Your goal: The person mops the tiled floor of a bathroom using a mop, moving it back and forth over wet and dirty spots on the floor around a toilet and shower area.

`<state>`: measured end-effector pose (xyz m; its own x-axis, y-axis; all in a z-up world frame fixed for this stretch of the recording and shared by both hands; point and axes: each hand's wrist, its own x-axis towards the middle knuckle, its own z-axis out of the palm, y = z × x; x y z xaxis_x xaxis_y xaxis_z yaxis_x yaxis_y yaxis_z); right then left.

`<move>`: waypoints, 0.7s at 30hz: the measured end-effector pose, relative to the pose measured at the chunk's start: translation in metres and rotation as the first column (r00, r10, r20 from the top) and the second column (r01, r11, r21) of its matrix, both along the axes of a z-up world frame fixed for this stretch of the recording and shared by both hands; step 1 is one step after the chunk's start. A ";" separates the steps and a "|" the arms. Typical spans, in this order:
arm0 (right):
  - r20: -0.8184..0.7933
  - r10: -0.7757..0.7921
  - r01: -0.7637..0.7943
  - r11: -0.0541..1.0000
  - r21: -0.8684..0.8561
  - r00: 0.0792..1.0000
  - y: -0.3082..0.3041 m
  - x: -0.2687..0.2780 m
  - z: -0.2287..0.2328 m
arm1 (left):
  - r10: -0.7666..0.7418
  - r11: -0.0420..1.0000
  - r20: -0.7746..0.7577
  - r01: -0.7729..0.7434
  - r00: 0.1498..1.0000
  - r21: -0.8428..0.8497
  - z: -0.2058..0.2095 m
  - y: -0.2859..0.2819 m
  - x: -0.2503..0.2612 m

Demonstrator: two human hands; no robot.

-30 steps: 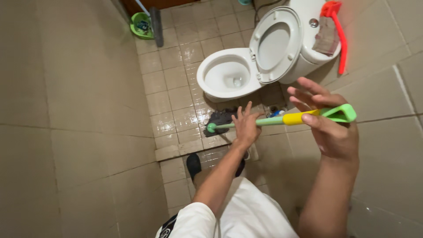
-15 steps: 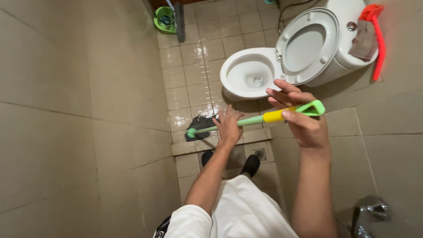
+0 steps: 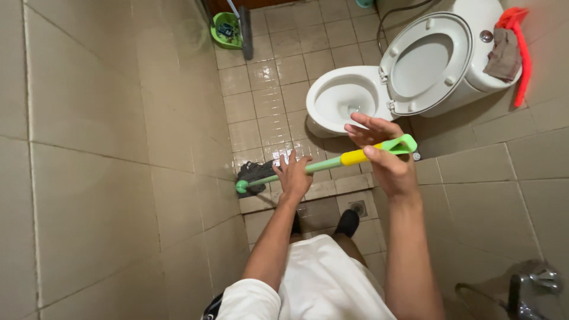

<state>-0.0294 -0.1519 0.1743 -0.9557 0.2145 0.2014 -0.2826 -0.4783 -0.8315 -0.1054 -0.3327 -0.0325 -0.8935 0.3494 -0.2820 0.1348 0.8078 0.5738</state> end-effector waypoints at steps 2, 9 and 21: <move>0.058 -0.055 0.054 0.998 0.021 0.997 -0.013 0.002 0.004 | 0.004 1.000 -0.012 -0.004 1.000 0.021 -0.005 -0.005 0.000; 0.621 -0.200 -0.095 0.908 0.408 0.758 -0.060 -0.002 -0.047 | 0.083 0.990 -0.020 -0.080 0.996 0.113 -0.005 -0.025 -0.002; 0.496 -0.406 -0.040 0.742 0.669 0.767 -0.087 0.003 -0.022 | 0.202 0.979 0.053 -0.204 0.978 0.024 -0.068 -0.063 0.010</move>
